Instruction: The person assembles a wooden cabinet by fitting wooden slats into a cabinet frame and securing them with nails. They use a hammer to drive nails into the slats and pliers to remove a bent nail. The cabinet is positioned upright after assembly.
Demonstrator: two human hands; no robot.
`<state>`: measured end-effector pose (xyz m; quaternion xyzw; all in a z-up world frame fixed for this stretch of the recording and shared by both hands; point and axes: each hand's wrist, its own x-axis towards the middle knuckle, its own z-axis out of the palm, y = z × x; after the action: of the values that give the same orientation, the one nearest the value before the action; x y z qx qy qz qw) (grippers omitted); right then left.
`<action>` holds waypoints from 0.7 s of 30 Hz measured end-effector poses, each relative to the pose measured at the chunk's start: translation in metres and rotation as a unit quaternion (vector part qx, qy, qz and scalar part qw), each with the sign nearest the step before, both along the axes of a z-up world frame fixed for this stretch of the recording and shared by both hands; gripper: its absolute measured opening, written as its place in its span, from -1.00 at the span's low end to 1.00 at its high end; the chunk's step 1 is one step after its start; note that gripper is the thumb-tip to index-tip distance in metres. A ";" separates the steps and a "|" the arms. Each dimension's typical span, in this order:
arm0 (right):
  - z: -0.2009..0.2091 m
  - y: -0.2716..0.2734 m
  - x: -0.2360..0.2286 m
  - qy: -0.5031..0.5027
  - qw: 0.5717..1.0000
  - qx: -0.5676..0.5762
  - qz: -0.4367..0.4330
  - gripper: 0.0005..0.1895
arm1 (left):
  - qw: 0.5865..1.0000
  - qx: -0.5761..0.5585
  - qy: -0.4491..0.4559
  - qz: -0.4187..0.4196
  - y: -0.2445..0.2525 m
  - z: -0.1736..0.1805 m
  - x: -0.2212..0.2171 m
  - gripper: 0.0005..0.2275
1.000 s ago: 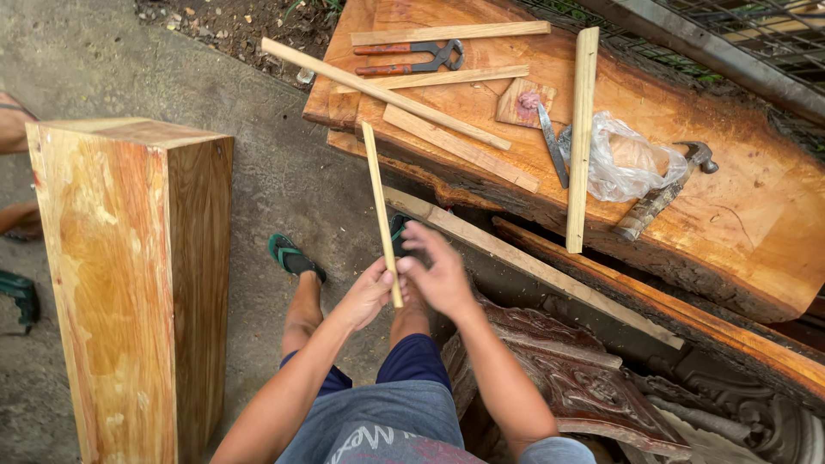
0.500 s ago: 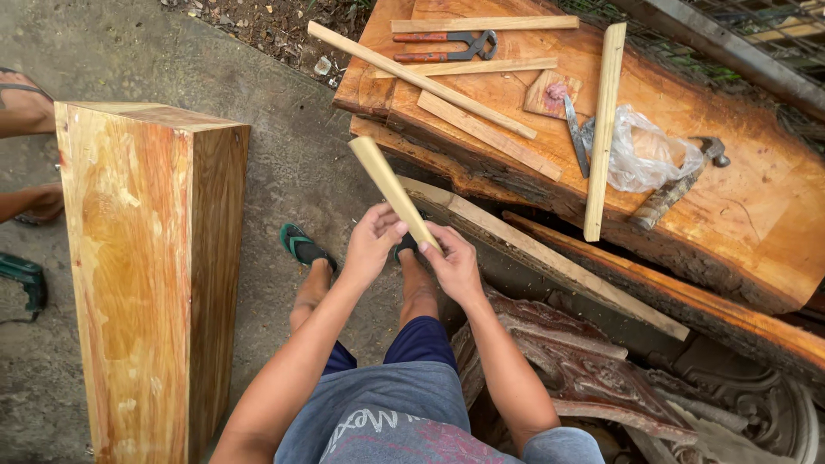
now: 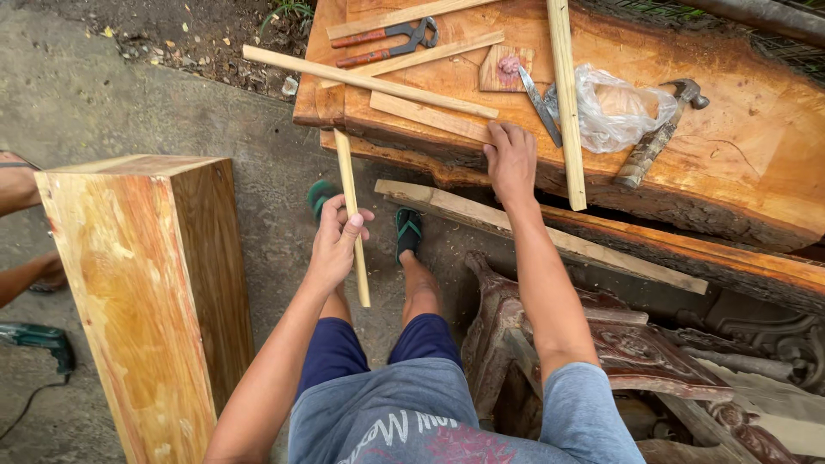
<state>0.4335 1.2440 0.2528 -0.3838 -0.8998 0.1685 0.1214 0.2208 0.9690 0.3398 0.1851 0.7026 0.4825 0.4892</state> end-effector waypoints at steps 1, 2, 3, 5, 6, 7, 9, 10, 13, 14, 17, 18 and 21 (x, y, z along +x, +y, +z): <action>0.000 0.003 0.002 0.002 1.000 -0.015 0.003 -0.57 | 1.000 -0.002 0.011 0.001 0.002 -0.002 -0.005 -0.61; 0.003 0.001 0.002 0.002 1.000 -0.030 0.006 -0.58 | 1.000 -0.005 0.020 0.003 0.004 -0.002 -0.010 -0.61; 0.007 -0.002 0.001 0.002 0.999 -0.045 0.010 -0.59 | 1.000 -0.014 0.013 0.005 0.004 -0.002 -0.016 -0.61; 0.019 0.001 -0.011 0.035 0.998 -0.048 0.019 -0.59 | 1.000 -0.023 0.000 0.000 0.012 -0.005 -0.036 -0.60; 0.026 0.003 -0.018 0.049 0.997 -0.052 0.028 -0.59 | 0.999 -0.017 0.026 -0.009 0.013 -0.006 -0.043 -0.60; 0.030 0.010 -0.028 0.042 0.998 -0.029 0.032 -0.61 | 0.998 -0.010 0.052 -0.017 0.013 -0.007 -0.052 -0.60; 0.033 0.033 -0.058 0.025 0.999 0.010 0.045 -0.65 | 0.993 0.000 0.111 -0.034 0.012 -0.007 -0.071 -0.59; 0.031 0.048 -0.073 0.017 0.999 -0.004 0.047 -0.63 | 0.988 0.008 0.145 -0.050 0.013 -0.008 -0.080 -0.59; 0.019 0.095 -0.117 0.028 0.997 -0.038 0.065 -0.65 | 0.971 0.012 0.209 -0.112 0.018 -0.010 -0.106 -0.57; 0.012 0.108 -0.130 0.028 0.997 -0.031 0.070 -0.66 | 0.965 0.006 0.223 -0.134 0.016 -0.009 -0.113 -0.56; -0.009 0.137 -0.158 0.025 0.995 0.005 0.092 -0.66 | 0.966 -0.022 0.202 -0.159 0.011 -0.008 -0.131 -0.59; -0.014 0.146 -0.170 0.024 0.994 0.033 0.106 -0.65 | 0.962 0.001 0.217 -0.165 0.013 -0.008 -0.138 -0.60; -0.019 0.160 -0.205 -0.033 0.992 0.062 0.105 -0.61 | 0.949 0.020 0.241 -0.201 0.023 -0.007 -0.151 -0.63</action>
<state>0.2285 1.4041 0.2337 -0.2843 -0.9474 0.1108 0.0966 0.0700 0.9917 0.3327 0.4426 0.7379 0.3296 0.3885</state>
